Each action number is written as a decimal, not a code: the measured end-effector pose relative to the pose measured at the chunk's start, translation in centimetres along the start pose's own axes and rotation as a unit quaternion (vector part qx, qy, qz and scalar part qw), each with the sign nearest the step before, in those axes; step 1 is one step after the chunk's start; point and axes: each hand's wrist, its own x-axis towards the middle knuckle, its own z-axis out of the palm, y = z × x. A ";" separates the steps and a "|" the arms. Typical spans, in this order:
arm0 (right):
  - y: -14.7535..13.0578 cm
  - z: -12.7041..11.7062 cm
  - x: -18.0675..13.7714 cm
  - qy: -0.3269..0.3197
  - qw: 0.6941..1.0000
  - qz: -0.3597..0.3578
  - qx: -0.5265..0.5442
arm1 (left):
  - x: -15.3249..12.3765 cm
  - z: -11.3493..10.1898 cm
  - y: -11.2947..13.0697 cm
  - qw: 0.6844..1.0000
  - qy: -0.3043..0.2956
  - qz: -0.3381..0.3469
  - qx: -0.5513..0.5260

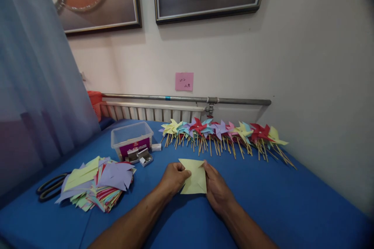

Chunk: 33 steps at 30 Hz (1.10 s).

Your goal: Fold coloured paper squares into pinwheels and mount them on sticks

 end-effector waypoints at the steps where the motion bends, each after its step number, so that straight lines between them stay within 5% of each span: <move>1: 0.0 0.0 0.0 0.007 1.000 -0.001 0.000 | 0.0 0.0 0.0 1.000 0.001 0.002 0.005; 22: 1.5 -0.9 1.3 0.048 0.992 -0.040 -0.110 | -1.0 0.2 1.2 0.997 -0.015 -0.049 -0.051; 33: 1.2 -0.5 1.0 0.098 0.963 -0.107 -0.226 | -1.2 0.2 1.3 0.994 -0.030 -0.053 -0.090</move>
